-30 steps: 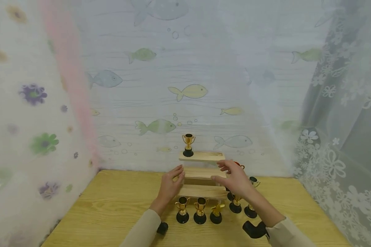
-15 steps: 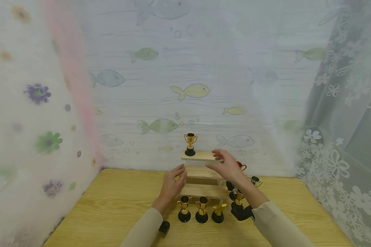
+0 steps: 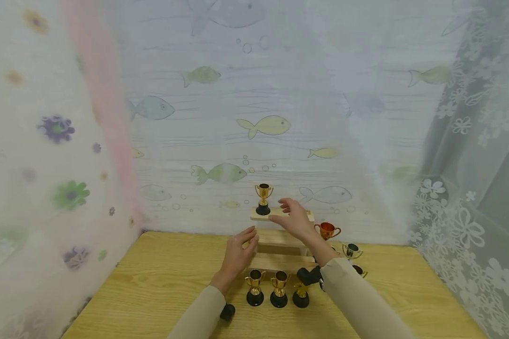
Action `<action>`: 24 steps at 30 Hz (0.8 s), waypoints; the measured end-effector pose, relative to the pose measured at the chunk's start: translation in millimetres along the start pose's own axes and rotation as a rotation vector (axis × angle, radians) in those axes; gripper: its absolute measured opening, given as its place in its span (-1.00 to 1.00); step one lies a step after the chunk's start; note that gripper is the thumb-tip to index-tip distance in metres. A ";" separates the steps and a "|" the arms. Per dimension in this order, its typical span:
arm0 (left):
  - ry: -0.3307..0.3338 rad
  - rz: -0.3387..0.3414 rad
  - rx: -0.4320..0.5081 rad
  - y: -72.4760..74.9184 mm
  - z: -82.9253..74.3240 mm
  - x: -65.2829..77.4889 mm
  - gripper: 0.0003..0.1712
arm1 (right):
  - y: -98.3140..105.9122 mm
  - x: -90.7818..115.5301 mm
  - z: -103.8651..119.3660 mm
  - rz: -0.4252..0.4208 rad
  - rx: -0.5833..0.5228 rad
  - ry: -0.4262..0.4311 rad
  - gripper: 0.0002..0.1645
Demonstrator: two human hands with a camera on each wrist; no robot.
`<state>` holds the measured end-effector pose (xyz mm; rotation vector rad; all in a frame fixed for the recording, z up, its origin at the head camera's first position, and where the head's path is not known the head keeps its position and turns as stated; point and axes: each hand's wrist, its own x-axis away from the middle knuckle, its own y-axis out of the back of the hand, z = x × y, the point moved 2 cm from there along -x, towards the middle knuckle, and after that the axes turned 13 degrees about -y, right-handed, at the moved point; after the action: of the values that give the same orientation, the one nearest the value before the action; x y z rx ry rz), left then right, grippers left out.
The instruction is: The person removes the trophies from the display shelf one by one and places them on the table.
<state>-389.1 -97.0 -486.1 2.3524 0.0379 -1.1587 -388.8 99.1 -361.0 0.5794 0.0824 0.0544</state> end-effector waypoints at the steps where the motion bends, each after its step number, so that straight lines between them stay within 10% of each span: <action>1: -0.001 0.001 -0.003 0.0 0.1 -0.1 -0.58 | -2.9 -3.8 0.0 -0.001 -0.002 -0.006 -0.20; 24: -0.040 -0.029 -0.018 -1.1 -0.8 0.0 -0.62 | -43.2 -38.0 -2.1 -0.084 -0.003 -0.030 -0.24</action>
<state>-388.8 -95.7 -486.2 2.3195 0.0684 -1.2137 -425.6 61.3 -384.1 0.5727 0.0778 -0.0361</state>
